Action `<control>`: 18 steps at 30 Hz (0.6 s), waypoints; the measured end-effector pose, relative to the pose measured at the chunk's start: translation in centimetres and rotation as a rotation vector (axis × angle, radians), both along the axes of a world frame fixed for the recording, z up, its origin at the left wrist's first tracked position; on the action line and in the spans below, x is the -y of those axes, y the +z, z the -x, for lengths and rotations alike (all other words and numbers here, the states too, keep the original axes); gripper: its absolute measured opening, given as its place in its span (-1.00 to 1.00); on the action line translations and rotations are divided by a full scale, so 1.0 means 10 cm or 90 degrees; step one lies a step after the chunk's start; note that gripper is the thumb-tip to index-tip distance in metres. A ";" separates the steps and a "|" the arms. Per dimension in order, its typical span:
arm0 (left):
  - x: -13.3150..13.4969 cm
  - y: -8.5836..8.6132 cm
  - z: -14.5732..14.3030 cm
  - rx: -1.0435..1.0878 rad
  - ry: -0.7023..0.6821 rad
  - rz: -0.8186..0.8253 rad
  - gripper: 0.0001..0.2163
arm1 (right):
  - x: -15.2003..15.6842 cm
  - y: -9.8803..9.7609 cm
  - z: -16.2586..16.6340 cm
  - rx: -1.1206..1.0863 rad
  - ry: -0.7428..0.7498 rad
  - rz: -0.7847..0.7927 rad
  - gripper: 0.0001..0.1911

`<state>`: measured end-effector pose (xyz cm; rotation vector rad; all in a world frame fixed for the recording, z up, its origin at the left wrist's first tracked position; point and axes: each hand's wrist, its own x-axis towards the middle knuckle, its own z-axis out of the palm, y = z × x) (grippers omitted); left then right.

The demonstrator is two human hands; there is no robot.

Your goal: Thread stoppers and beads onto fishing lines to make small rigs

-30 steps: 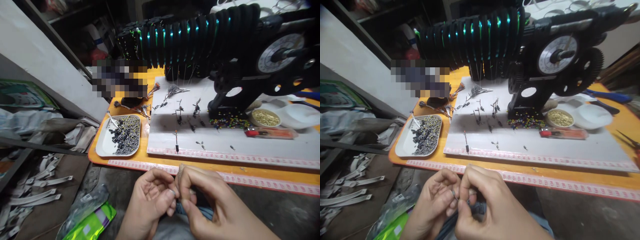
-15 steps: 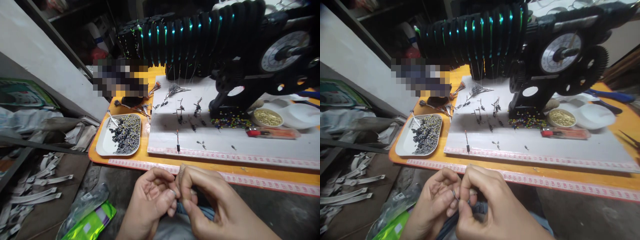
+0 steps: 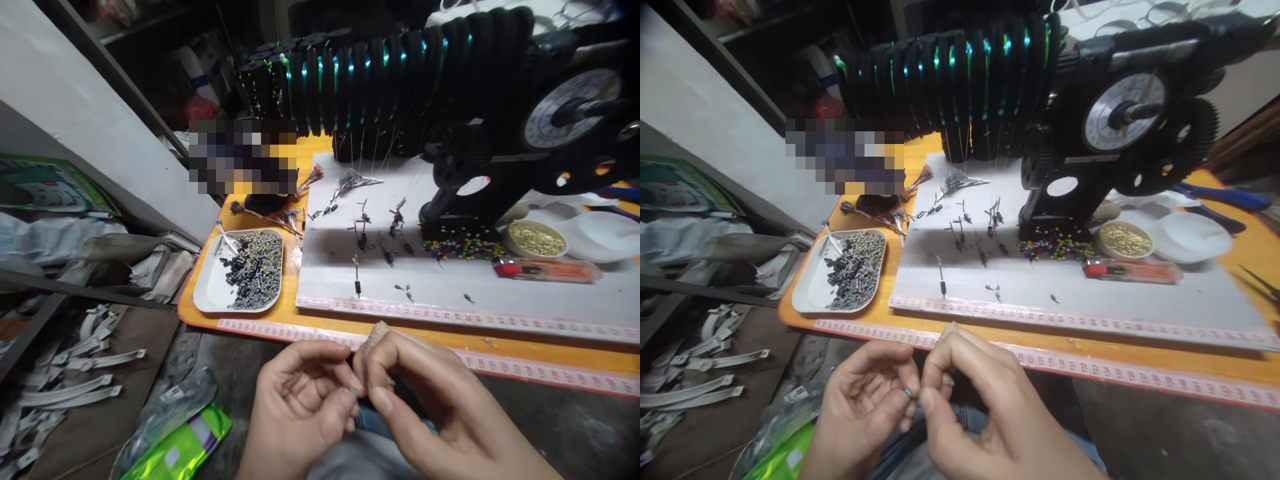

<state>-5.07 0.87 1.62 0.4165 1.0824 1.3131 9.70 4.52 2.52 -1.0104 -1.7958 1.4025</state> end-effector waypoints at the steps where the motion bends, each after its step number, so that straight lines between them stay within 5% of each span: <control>1: -0.01 0.00 0.00 0.010 0.006 -0.006 -0.78 | 0.00 0.00 0.00 -0.005 -0.004 -0.005 -0.87; 11: 0.01 -0.02 -0.04 -0.085 0.057 -0.065 -0.80 | 0.05 -0.02 -0.02 0.037 -0.027 -0.092 -0.85; 18: 0.01 -0.09 0.14 -0.469 0.010 -0.410 -0.70 | 0.00 -0.01 -0.03 -0.015 -0.036 -0.106 -0.86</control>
